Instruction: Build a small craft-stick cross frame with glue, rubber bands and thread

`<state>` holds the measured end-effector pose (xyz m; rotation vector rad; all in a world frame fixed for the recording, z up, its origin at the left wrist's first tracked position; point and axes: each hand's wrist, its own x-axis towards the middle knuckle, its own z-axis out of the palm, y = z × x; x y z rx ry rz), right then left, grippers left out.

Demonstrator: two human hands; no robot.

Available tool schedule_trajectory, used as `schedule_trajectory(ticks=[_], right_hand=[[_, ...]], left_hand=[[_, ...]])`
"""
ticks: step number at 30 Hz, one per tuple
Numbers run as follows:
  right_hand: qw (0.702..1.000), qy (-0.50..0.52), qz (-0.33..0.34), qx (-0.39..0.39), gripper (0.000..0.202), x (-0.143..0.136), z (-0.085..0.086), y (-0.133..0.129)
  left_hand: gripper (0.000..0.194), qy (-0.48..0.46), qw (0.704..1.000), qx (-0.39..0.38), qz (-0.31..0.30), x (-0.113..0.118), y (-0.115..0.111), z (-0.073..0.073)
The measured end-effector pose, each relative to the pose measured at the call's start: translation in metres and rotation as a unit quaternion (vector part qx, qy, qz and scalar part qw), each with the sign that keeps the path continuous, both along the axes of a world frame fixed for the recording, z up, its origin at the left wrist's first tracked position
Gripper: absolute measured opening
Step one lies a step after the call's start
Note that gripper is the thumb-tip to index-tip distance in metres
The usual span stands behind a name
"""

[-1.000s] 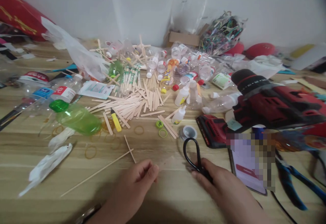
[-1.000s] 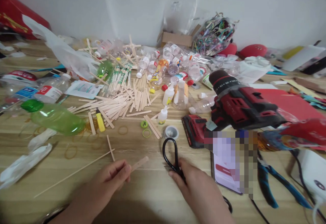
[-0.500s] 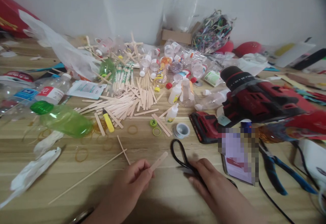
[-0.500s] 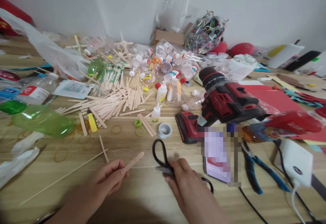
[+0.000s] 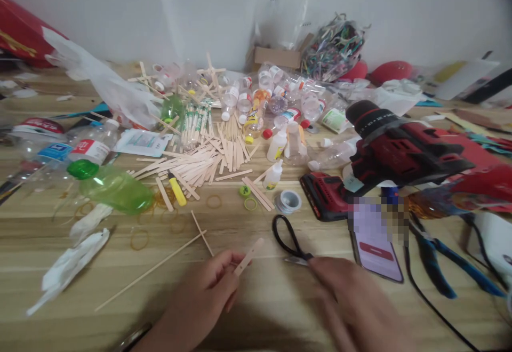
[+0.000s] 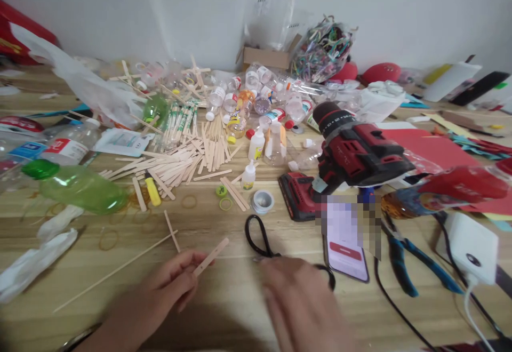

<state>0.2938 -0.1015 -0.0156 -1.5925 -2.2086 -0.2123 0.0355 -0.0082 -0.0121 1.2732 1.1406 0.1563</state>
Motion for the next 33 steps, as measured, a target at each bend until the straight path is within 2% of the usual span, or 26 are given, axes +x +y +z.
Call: schedule_trajectory(ticks=[1, 2, 3, 5, 9, 12, 16, 18, 20, 22, 25, 27, 29, 33], right_hand=[[0.995, -0.055, 0.078, 0.006, 0.026, -0.012, -0.006, 0.006], [0.988, -0.101, 0.112, 0.034, 0.024, -0.021, -0.012, 0.011], [0.984, -0.132, 0.105, 0.049, 0.024, -0.025, -0.018, 0.014], [0.983, -0.165, 0.050, 0.058, 0.033, -0.025, -0.028, 0.015], [0.981, -0.193, 0.000, 0.027, 0.038, -0.010, -0.039, 0.006], [0.978, -0.207, -0.011, 0.027, 0.040, -0.007, -0.042, 0.006], [0.976, -0.204, -0.049, 0.053, 0.045, -0.011, -0.048, 0.014], [0.976, -0.191, -0.073, 0.070, 0.045, -0.016, -0.049, 0.016], [0.980, -0.171, -0.069, 0.076, 0.042, -0.026, -0.048, 0.015], [0.986, -0.150, -0.025, 0.066, 0.040, -0.040, -0.046, 0.014], [0.985, -0.141, 0.096, 0.040, 0.040, -0.068, -0.039, 0.015], [0.974, -0.135, 0.177, 0.036, 0.037, -0.086, -0.035, 0.019], [0.959, -0.121, 0.254, 0.020, 0.043, -0.103, -0.033, 0.024], [0.925, -0.131, 0.354, -0.037, 0.047, -0.128, -0.036, 0.030]], left_hand=[[0.023, 0.012, 1.000, 0.015, -0.007, -0.004, -0.001, 0.001], [0.021, 0.024, 0.999, 0.033, -0.014, -0.008, -0.003, 0.002], [0.022, 0.039, 0.997, 0.057, -0.020, -0.012, -0.004, 0.002], [0.029, 0.080, 0.988, 0.129, -0.012, -0.020, -0.007, -0.001], [0.035, 0.159, 0.951, 0.258, 0.060, -0.036, -0.006, -0.011], [0.033, 0.183, 0.931, 0.301, 0.094, -0.047, -0.002, -0.019], [0.032, 0.164, 0.919, 0.339, 0.118, -0.060, 0.000, -0.028], [0.031, 0.154, 0.913, 0.355, 0.128, -0.064, -0.001, -0.029], [0.030, 0.143, 0.911, 0.363, 0.134, -0.065, -0.004, -0.027], [0.030, 0.128, 0.914, 0.363, 0.131, -0.063, -0.007, -0.023], [0.028, 0.125, 0.923, 0.348, 0.107, -0.060, -0.011, -0.015], [0.028, 0.136, 0.929, 0.330, 0.103, -0.058, -0.013, -0.012], [0.029, 0.135, 0.934, 0.312, 0.113, -0.058, -0.016, -0.013], [0.030, 0.116, 0.947, 0.273, 0.126, -0.061, -0.024, -0.019]])
